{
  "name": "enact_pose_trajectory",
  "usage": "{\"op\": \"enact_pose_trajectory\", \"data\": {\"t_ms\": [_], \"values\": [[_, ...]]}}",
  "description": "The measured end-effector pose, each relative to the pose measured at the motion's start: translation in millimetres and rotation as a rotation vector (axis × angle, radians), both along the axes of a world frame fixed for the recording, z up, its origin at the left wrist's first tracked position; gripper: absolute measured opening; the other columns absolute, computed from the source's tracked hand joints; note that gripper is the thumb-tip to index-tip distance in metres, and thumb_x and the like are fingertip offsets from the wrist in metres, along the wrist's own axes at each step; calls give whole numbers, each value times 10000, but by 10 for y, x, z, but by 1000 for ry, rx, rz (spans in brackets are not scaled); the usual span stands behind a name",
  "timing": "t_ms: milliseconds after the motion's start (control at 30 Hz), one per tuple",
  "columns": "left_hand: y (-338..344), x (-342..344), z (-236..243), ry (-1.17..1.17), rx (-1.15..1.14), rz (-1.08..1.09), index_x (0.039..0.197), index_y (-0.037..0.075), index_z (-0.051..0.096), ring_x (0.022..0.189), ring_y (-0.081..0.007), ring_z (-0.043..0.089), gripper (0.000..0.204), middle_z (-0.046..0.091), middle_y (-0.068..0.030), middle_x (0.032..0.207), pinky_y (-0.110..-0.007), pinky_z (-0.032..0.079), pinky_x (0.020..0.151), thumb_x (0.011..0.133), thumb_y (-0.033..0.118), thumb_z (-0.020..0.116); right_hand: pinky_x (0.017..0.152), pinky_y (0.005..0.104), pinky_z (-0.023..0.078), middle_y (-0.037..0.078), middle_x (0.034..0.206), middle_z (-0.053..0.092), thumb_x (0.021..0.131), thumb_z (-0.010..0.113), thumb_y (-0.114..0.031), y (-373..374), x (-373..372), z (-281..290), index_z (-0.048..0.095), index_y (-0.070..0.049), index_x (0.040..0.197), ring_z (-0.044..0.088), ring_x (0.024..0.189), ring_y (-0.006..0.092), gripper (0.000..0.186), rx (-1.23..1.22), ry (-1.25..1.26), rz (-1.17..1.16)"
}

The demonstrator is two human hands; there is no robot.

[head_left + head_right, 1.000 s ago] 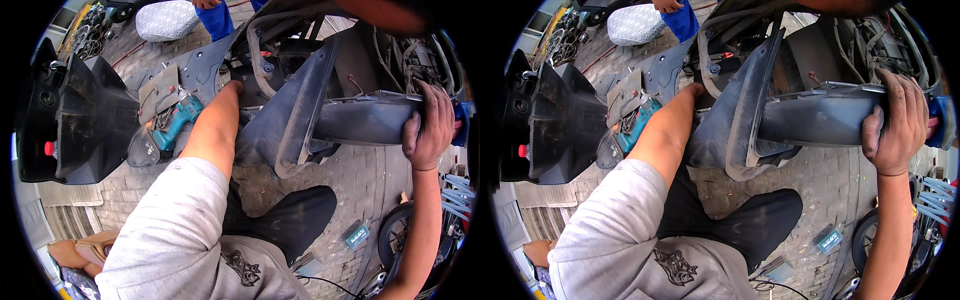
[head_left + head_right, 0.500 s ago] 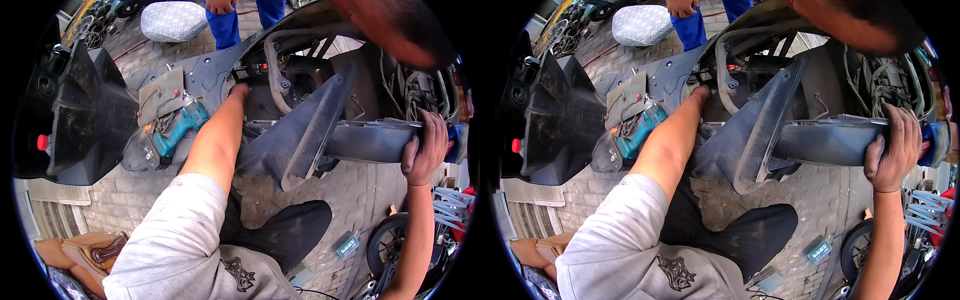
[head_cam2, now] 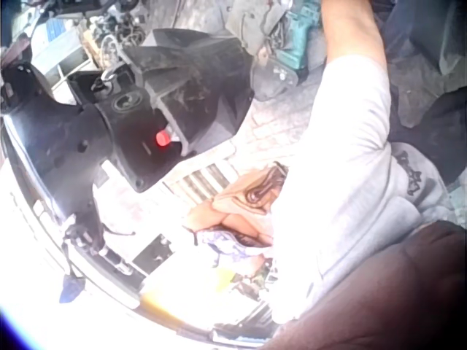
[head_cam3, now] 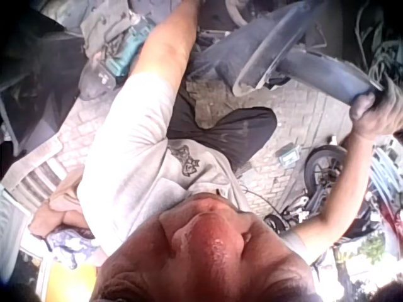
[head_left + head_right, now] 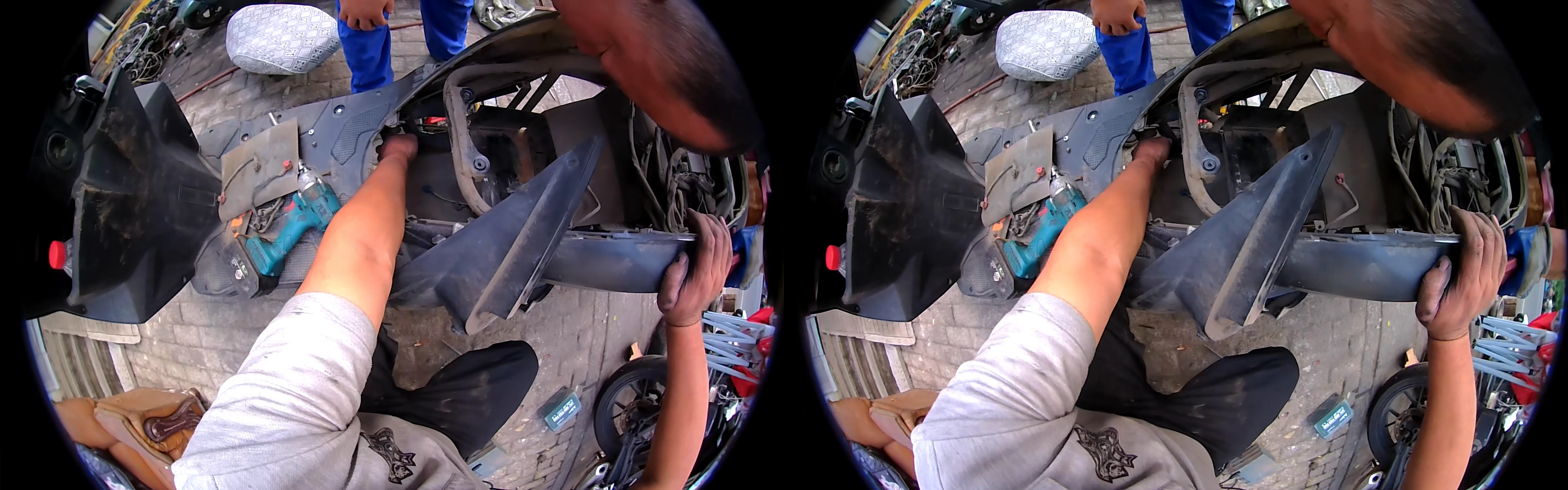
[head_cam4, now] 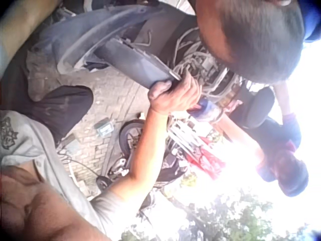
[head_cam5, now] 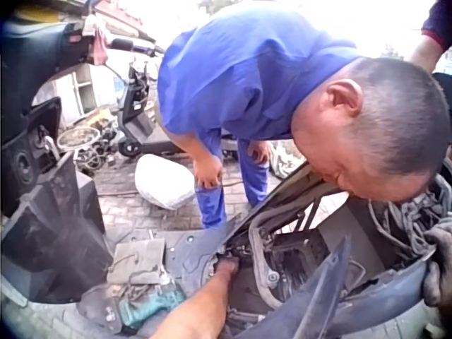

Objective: The person works inside the chassis of a motorcycle with their hands, reaching into the compartment behind the seat area to manage internal components and wires.

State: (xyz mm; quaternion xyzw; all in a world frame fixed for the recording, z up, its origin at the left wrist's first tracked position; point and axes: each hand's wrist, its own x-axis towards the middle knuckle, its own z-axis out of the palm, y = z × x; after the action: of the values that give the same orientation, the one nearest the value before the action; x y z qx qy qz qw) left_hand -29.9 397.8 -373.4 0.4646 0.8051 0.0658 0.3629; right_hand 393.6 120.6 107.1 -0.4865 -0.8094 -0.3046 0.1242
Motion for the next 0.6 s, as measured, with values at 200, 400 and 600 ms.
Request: {"op": "enact_pose_trajectory", "data": {"t_ms": [200, 400, 600], "values": [[-64, -73, 124, 216, 31, -394, 1341, 55, 689, 1352, -370, 603, 462, 631, -168, 1462, -496, 463, 1127, 1028, 274, 429, 1153, 525, 403, 218, 1189, 668, 866, 477, -319, 8, 1, 4, 658, 26, 1265, 619, 1186, 416, 557, -11, 9, 8], [-11, -61, -90, 6, 26, -134, 1314, 64, 703, 1275, -360, 658, 435, 648, -177, 1430, -475, 511, 1088, 1050, 244, 409, 1151, 526, 402, 215, 1182, 667, 867, 483, -316, 3, -16, 8, 657, 27, 1262, 622, 1172, 415, 551, 0, 8, 4], [-3, -133, -93, 408, 129, -498, 1277, 21, 710, 1236, -348, 682, 414, 673, -202, 1378, -471, 544, 1049, 1054, 193, 407, 1140, 517, 409, 218, 1176, 666, 852, 493, -305, 0, -35, 14, 659, 23, 1262, 621, 1170, 415, 551, 9, 11, 12]]}}
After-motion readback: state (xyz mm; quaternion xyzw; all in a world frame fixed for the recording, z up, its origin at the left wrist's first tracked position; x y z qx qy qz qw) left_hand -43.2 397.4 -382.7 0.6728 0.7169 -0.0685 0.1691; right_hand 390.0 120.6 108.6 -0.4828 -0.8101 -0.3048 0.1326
